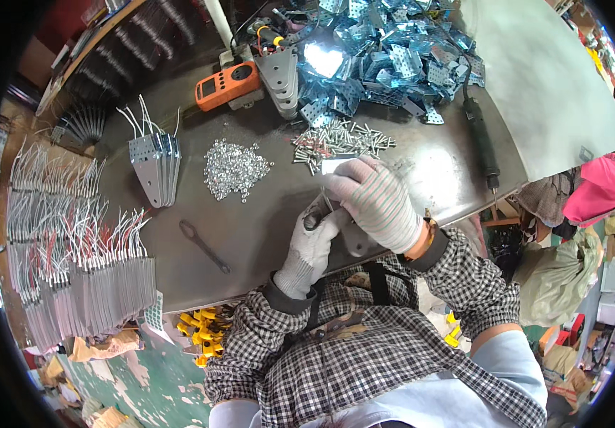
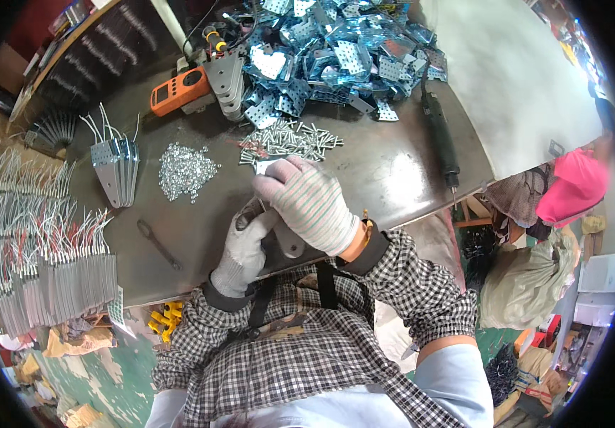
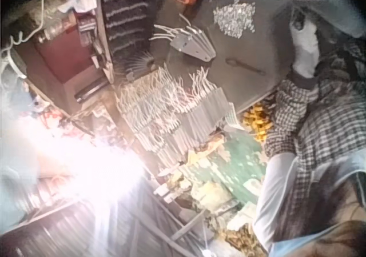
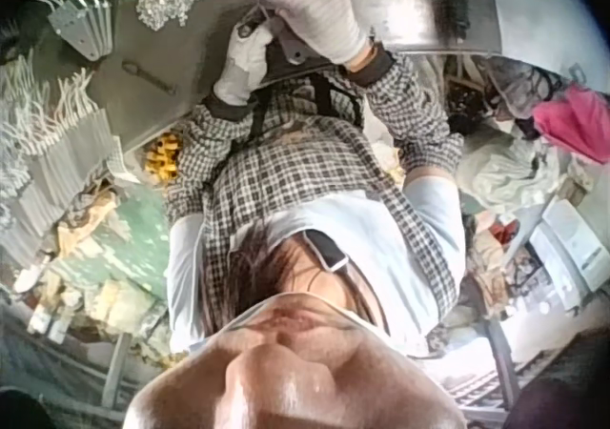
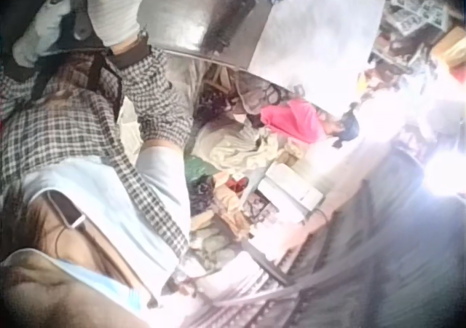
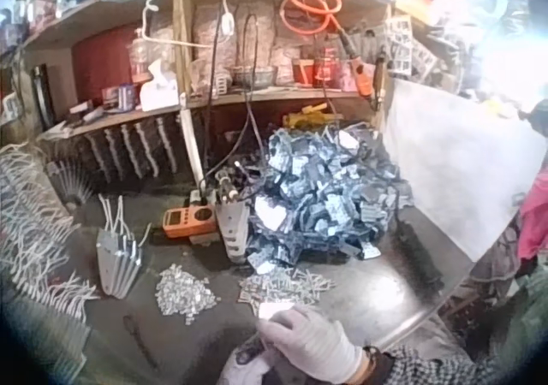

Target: Assembling small metal bracket components with wires using a powered screwdriver.

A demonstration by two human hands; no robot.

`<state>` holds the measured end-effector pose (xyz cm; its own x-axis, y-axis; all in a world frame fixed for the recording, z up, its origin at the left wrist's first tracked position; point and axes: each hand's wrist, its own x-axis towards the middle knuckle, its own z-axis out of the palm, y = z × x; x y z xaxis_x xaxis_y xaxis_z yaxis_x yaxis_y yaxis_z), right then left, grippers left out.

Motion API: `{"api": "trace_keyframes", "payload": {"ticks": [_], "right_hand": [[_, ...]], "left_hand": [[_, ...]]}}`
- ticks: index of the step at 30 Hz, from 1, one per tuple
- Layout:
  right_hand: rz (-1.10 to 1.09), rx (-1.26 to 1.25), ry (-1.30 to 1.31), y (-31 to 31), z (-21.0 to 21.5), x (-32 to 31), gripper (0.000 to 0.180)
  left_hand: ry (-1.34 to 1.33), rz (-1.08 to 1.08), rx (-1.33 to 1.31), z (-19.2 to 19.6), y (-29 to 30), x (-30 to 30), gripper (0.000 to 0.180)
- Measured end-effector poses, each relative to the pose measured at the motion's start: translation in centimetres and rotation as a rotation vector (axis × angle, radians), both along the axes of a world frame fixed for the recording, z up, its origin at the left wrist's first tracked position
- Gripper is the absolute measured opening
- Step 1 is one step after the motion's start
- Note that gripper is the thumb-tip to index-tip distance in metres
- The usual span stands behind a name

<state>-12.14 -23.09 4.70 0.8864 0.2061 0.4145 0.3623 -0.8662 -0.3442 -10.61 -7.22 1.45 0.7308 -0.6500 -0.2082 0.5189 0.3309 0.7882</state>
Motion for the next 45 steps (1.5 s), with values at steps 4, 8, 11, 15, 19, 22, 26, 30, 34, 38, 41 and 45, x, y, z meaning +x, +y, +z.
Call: {"api": "trace_keyframes", "payload": {"ticks": [4, 8, 11, 15, 19, 22, 26, 30, 34, 38, 41, 45], "right_hand": [[-0.149, -0.003, 0.033, -0.2, 0.7, -1.0, 0.056], [-0.024, 0.316, -0.082, -3.7, -1.2, -2.0, 0.07], [-0.305, 1.076, -0.088, -6.5, -2.5, -3.9, 0.081], [-0.293, 1.562, -0.147, -8.3, 0.4, -5.1, 0.076], [-0.267, 1.712, -0.124, -8.6, 0.6, -6.5, 0.076], [-0.246, 1.826, -0.046, -9.7, -0.5, -7.4, 0.074], [-0.166, 1.856, 0.211, -6.7, -0.5, -6.0, 0.077], [0.043, 1.844, 0.337, -2.8, 0.1, -4.2, 0.082], [0.118, 1.822, 0.424, 0.3, -0.1, -3.4, 0.086], [0.152, 1.813, 0.425, 2.1, -0.3, -2.8, 0.084], [0.147, 1.76, 0.428, 2.4, -0.9, -2.5, 0.082], [0.107, 1.663, 0.467, 3.1, 0.5, -2.3, 0.08]], "left_hand": [[-0.144, -0.003, -0.023, 1.9, -1.3, 1.1, 0.033], [-0.71, -0.137, 0.474, 3.1, -3.5, 2.9, 0.029], [-1.105, 0.006, 0.579, 3.1, -9.1, 5.4, 0.021], [-1.957, 0.105, 0.996, 0.9, -17.3, 9.7, 0.018], [-2.158, 0.148, 1.006, 0.5, -20.1, 12.8, 0.011], [-1.915, 0.29, 0.709, 2.6, -19.1, 12.2, 0.018], [-1.728, 0.324, 0.643, 3.9, -12.4, 8.5, 0.021], [-1.574, 0.388, 0.744, 3.4, -6.6, 6.5, 0.023], [-1.456, 0.458, 0.846, 2.2, -2.6, 6.0, 0.023], [-1.414, 0.457, 0.834, 2.6, -0.5, 5.8, 0.02], [-1.327, 0.416, 0.861, 2.8, 0.4, 5.8, 0.017], [-1.334, 0.41, 0.889, 3.0, 1.2, 6.2, 0.021]]}}
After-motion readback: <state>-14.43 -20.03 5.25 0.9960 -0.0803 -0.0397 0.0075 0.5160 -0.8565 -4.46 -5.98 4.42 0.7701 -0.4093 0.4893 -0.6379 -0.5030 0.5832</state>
